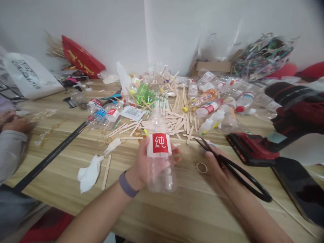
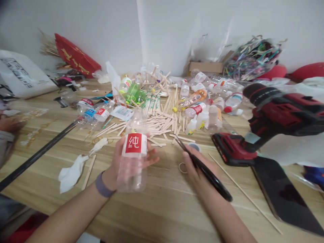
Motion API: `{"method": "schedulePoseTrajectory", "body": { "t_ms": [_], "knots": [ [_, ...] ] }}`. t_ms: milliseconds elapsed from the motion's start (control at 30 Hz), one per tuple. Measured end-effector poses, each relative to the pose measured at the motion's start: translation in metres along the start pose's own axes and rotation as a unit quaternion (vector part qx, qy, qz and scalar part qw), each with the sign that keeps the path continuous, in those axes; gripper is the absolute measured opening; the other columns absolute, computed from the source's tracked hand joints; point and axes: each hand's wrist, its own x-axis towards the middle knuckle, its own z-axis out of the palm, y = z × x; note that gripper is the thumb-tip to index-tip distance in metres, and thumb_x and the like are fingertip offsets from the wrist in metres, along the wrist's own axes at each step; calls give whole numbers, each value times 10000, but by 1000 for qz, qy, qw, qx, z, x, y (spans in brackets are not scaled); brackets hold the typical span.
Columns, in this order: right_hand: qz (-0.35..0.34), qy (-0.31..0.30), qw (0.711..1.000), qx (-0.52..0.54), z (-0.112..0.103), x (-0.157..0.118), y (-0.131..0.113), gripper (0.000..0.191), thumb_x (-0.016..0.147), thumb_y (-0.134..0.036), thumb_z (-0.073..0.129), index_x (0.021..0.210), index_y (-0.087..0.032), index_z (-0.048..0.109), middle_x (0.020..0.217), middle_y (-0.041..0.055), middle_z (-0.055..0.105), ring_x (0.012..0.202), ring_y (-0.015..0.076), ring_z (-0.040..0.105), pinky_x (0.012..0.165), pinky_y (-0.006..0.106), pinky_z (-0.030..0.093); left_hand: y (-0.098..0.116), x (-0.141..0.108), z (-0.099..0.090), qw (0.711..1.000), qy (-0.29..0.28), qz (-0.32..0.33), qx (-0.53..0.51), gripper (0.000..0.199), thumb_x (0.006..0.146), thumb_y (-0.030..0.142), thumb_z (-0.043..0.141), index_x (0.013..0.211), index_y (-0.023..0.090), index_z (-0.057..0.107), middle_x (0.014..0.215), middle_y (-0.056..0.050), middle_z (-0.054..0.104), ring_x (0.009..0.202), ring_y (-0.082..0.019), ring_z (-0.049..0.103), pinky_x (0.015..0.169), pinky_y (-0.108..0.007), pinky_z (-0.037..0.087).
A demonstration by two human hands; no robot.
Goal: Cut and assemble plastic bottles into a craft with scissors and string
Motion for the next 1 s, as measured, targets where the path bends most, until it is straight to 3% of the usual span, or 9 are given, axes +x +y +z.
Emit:
{"method": "schedulePoseTrajectory", "body": {
  "t_ms": [167, 300, 467, 667, 800, 900, 1000],
  "knots": [
    [-3, -93, 992, 88, -4, -2, -12, 367, 977, -494, 394, 951, -252, 668, 687, 27, 618, 617, 193, 603, 578, 314, 508, 10, 4, -8, 998, 56, 24, -4, 516, 870, 604, 496, 1008, 145, 687, 843, -104, 752, 775, -249, 720, 829, -424, 548],
    [-53, -71, 991, 96, -11, 0, -25, 375, 973, -478, 393, 937, -229, 672, 628, 24, 587, 587, 188, 577, 546, 300, 494, 13, 7, -6, 993, 114, 31, -10, 624, 884, 671, 401, 924, 121, 694, 777, -113, 741, 706, -231, 715, 700, -350, 572],
    [-33, -108, 988, 103, -7, -17, -36, 423, 957, -503, 442, 819, -227, 733, 720, 43, 713, 657, 203, 679, 576, 282, 547, 13, 10, 4, 981, 184, 64, -14, 579, 950, 574, 351, 858, 105, 680, 726, -105, 725, 654, -196, 702, 665, -305, 570],
    [-98, -145, 975, 137, 0, -28, -57, 383, 962, -351, 456, 681, -222, 681, 649, 14, 675, 585, 153, 655, 529, 228, 530, 8, 10, 7, 971, 229, 62, 7, 554, 956, 551, 363, 857, 102, 673, 745, -107, 725, 674, -203, 706, 672, -312, 574],
    [-92, -146, 976, 133, 3, -28, -59, 336, 957, -319, 469, 707, -218, 670, 674, 11, 682, 625, 155, 668, 568, 236, 544, 3, 11, 7, 968, 242, 65, 16, 509, 956, 525, 395, 870, 116, 684, 761, -91, 723, 703, -200, 705, 687, -310, 576],
    [-116, -137, 977, 116, 5, -33, -54, 256, 955, -312, 489, 825, -210, 684, 733, 18, 711, 650, 164, 684, 565, 242, 540, -1, 11, 6, 970, 232, 66, 16, 464, 947, 508, 439, 868, 126, 690, 768, -86, 720, 716, -196, 701, 708, -309, 575],
    [-137, -124, 979, 87, 8, -38, -50, 270, 964, -325, 485, 805, -210, 670, 754, 38, 713, 655, 174, 684, 560, 254, 526, -5, 11, 5, 973, 222, 66, 15, 419, 940, 492, 470, 861, 143, 689, 766, -74, 718, 709, -190, 698, 714, -309, 575]
  ]
}}
